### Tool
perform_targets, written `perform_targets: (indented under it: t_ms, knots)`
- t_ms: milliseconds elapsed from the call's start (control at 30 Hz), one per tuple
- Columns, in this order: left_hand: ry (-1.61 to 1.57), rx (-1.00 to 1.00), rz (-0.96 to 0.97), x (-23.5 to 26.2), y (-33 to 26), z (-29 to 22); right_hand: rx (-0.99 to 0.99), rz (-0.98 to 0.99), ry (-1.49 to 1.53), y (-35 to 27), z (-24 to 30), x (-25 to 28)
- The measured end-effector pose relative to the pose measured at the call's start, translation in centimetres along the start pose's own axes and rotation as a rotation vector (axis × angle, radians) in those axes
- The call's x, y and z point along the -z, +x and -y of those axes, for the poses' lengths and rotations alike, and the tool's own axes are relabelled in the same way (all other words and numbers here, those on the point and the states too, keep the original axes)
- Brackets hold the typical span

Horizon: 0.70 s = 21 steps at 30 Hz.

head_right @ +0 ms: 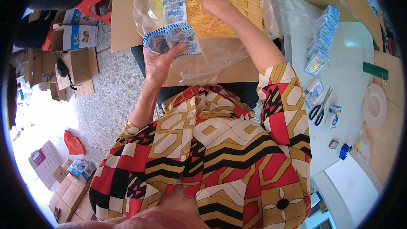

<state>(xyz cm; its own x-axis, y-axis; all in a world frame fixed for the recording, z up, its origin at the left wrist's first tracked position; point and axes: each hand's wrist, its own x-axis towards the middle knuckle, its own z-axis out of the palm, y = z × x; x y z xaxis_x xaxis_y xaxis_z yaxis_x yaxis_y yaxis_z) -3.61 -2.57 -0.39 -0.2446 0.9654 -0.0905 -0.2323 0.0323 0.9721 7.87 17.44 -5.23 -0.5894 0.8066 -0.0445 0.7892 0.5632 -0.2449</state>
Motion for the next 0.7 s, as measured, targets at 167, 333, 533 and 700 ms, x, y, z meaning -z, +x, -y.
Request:
perform_targets:
  t_ms: [167, 333, 533, 700]
  knots:
    - [-0.009, -0.007, 0.005, 0.0, -0.1, 0.1, -0.002, -0.068, 0.104, 0.1, -1.5, -0.2]
    - [-0.003, -0.002, 0.022, 0.0, -0.1, 0.2, -0.184, 0.100, 0.496, -0.8, -4.1, 0.8]
    - [0.011, 0.033, 0.040, -0.5, 0.1, -0.4, -0.136, 0.293, 1.199, -4.6, -8.2, 3.6]
    - [-0.001, 0.046, 0.079, -0.9, 0.4, -0.2, -0.202, 0.480, 1.056, -8.0, -7.7, 4.8]
